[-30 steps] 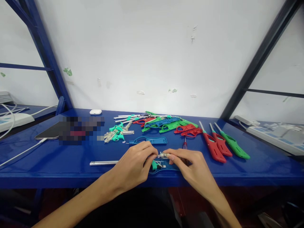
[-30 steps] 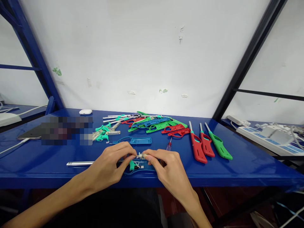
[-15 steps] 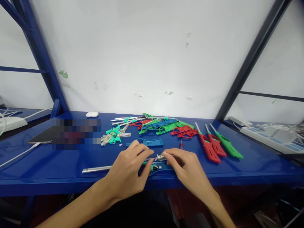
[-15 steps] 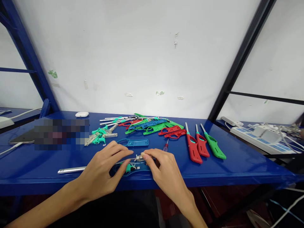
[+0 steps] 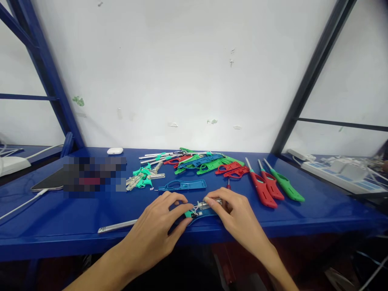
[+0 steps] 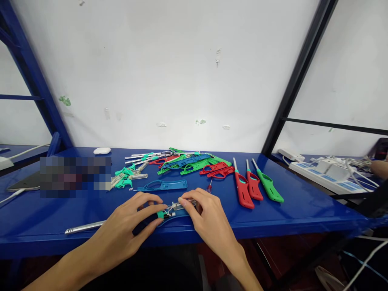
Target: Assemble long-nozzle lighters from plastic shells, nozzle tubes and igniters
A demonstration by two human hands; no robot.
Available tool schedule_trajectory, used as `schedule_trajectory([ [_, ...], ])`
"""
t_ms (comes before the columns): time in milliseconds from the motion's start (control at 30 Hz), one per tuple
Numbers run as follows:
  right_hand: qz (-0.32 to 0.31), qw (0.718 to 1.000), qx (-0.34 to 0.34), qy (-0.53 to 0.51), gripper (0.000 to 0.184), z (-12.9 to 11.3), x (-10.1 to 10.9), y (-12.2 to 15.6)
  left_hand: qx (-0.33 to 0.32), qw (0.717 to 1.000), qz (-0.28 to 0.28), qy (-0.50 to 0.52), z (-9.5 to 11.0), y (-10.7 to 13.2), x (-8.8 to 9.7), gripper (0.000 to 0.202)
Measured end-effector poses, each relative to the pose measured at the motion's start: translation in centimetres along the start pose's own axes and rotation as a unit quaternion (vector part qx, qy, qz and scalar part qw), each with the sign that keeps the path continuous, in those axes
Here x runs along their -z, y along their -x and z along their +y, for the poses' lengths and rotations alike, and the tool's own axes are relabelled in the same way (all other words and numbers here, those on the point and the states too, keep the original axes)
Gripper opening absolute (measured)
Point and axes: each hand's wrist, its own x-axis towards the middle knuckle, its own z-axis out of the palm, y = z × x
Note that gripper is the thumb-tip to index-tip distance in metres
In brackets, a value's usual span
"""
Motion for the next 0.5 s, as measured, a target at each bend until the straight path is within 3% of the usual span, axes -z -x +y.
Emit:
schedule_trajectory([
  [500, -0.006, 1.000, -0.008, 0.012, 0.017, 0.23, -0.11, -0.28, 0.016, 0.999, -0.048, 0.017, 0.15, -0.38, 0.39, 0.028],
])
